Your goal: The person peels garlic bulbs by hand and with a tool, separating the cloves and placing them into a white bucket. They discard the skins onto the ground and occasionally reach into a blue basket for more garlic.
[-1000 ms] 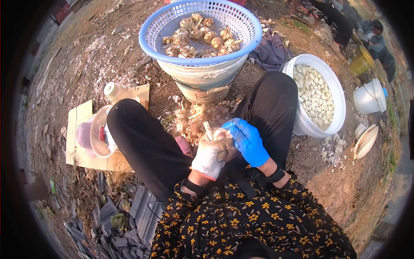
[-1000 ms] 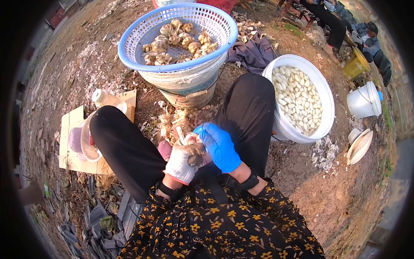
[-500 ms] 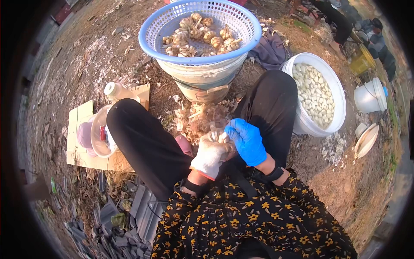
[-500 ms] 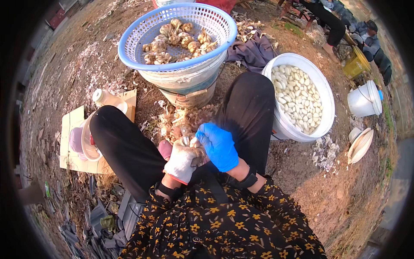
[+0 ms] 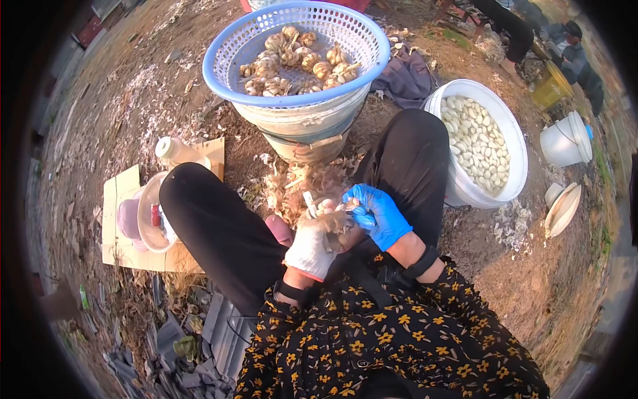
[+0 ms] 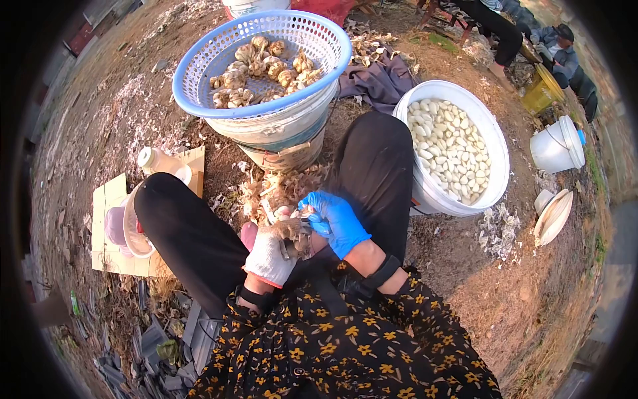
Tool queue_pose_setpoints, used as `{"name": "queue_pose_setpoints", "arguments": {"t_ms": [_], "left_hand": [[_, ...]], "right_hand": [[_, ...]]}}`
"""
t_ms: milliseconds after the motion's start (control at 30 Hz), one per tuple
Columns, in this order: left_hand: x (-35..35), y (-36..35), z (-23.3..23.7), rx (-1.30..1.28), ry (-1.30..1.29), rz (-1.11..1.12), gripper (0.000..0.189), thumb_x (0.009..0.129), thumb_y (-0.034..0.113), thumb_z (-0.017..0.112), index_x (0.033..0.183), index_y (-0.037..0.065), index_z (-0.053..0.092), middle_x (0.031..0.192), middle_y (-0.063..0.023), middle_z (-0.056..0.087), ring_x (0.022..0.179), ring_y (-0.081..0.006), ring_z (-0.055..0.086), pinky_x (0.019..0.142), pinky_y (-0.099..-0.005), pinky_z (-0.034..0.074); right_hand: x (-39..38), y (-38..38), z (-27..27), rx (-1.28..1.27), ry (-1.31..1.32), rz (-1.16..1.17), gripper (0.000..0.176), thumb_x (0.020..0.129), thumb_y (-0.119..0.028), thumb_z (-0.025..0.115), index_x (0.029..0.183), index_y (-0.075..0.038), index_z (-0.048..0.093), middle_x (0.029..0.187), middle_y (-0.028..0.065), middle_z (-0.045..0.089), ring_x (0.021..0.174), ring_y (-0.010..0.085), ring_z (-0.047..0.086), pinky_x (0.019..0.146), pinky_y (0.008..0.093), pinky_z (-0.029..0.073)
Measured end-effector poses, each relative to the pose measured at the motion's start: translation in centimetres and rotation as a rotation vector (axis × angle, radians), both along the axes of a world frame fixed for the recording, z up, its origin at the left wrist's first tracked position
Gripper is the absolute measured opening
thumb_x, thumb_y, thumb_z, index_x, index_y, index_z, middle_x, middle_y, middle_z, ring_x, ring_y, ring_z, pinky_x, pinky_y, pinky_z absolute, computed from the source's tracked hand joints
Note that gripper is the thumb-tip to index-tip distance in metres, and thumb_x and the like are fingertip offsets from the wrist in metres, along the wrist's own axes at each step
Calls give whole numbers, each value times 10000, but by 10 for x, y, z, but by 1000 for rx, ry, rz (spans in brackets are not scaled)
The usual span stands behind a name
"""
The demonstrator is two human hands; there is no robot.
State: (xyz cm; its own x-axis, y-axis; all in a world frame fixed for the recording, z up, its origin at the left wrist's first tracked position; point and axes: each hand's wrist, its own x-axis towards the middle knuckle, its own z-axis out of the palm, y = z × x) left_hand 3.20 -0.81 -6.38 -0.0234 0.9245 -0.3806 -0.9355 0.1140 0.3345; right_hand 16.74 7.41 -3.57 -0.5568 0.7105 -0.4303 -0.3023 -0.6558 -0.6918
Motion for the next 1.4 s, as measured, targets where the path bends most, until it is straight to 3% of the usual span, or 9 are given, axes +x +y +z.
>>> {"name": "queue_pose_setpoints", "arguments": {"t_ms": [167,567,767,900,1000,1067,1167,1267,1400], "left_hand": [[-8,0,6,-80,382,-82,313,844,32,587,1143,-3,503,872,-134,643,620,-154,587,508,-229,451],[7,13,18,-134,698,43,216,777,-52,684,971,9,611,770,-22,632,623,-75,575,526,-191,438],[7,9,10,-180,440,90,206,771,-53,692,939,13,595,713,-16,613,522,-77,542,441,-193,392],[2,7,13,-113,384,88,159,792,-41,645,942,-32,595,714,-41,603,494,-106,532,423,-219,378],[0,7,7,-96,696,47,300,908,215,592,1029,-58,563,737,-92,619,487,-130,532,429,-235,394],[-8,-2,0,6,411,101,396,937,317,525,1060,-59,548,768,-108,628,503,-131,538,432,-239,402],[-11,-2,-11,45,454,69,348,942,294,490,1083,-20,530,802,-82,604,531,-123,526,426,-238,407],[-11,-1,23,-43,343,233,258,793,-55,512,1040,10,551,729,-58,572,423,-71,384,381,-195,290],[-17,5,49,-130,395,274,222,823,-75,505,1022,9,555,719,-35,543,401,-55,325,382,-187,260]], "right_hand": [[1,3,-20,34,9,10,163,936,-197,601,911,-39,630,743,8,599,501,34,412,421,187,291],[-11,-2,-8,64,-267,-51,131,867,-175,712,817,-69,652,727,-25,585,610,36,453,513,208,348],[-18,-12,-16,605,-520,-116,158,870,-125,704,809,7,643,708,-25,563,662,70,453,596,261,417],[-17,-10,-12,549,-494,-22,132,897,-146,676,838,-29,670,654,-54,533,570,21,428,497,209,360],[-18,-13,-3,494,-404,-15,179,948,-197,609,868,-48,666,632,-56,517,491,0,386,442,177,304],[-19,-10,-6,480,-324,30,189,981,-175,536,927,-40,657,654,-71,490,524,-3,370,457,171,283],[-26,-9,-4,492,-249,-88,177,979,-162,526,1036,-36,636,716,-71,486,588,5,392,489,168,285],[-2,1,23,398,-105,-59,185,953,-92,499,1070,-32,630,743,-44,503,577,23,392,488,174,289],[40,15,87,581,-307,-274,185,933,-26,487,1047,-28,633,758,-29,537,573,35,419,510,181,330]]}}
